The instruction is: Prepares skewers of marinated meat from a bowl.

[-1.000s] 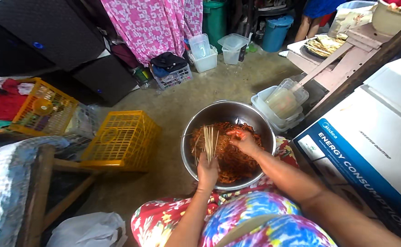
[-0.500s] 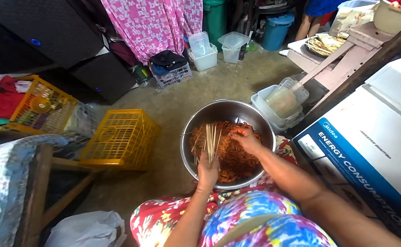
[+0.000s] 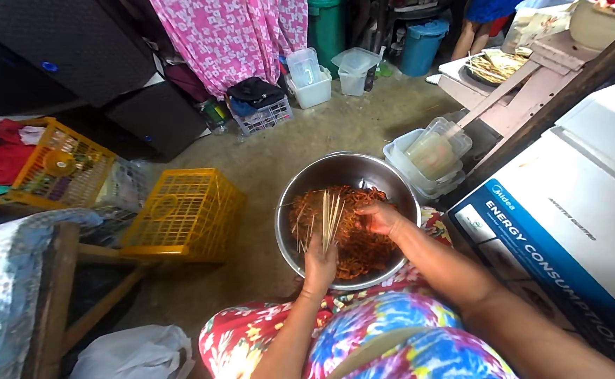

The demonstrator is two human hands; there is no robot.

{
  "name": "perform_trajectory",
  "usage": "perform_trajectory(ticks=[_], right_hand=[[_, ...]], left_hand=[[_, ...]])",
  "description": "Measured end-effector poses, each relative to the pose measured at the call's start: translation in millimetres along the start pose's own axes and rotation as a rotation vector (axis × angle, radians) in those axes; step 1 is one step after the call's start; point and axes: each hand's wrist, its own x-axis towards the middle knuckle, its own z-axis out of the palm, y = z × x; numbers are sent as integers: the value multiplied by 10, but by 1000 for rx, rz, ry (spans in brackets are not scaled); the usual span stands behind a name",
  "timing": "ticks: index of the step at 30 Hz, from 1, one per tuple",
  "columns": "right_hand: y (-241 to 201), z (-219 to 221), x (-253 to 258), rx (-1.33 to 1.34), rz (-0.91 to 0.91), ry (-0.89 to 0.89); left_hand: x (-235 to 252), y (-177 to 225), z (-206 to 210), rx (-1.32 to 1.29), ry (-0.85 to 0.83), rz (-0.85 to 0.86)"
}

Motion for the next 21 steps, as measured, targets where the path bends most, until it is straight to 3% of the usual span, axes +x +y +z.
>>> perform_trajectory(ticks=[4,7,11,16,21], right_hand=[[64,2,74,-468,-29,173],[78,27,77,-670,76,253],[48,56,51,-478,150,299],[63,34,53,-330,115,172],[38,17,99,-341,24,262]], left_hand=[[21,55,4,301,-32,-119],[100,192,-10,443,-8,-209],[357,338,-176,577,79,-226],[495,516,-412,844,156,-363],[183,627,-373,773,243,-182]])
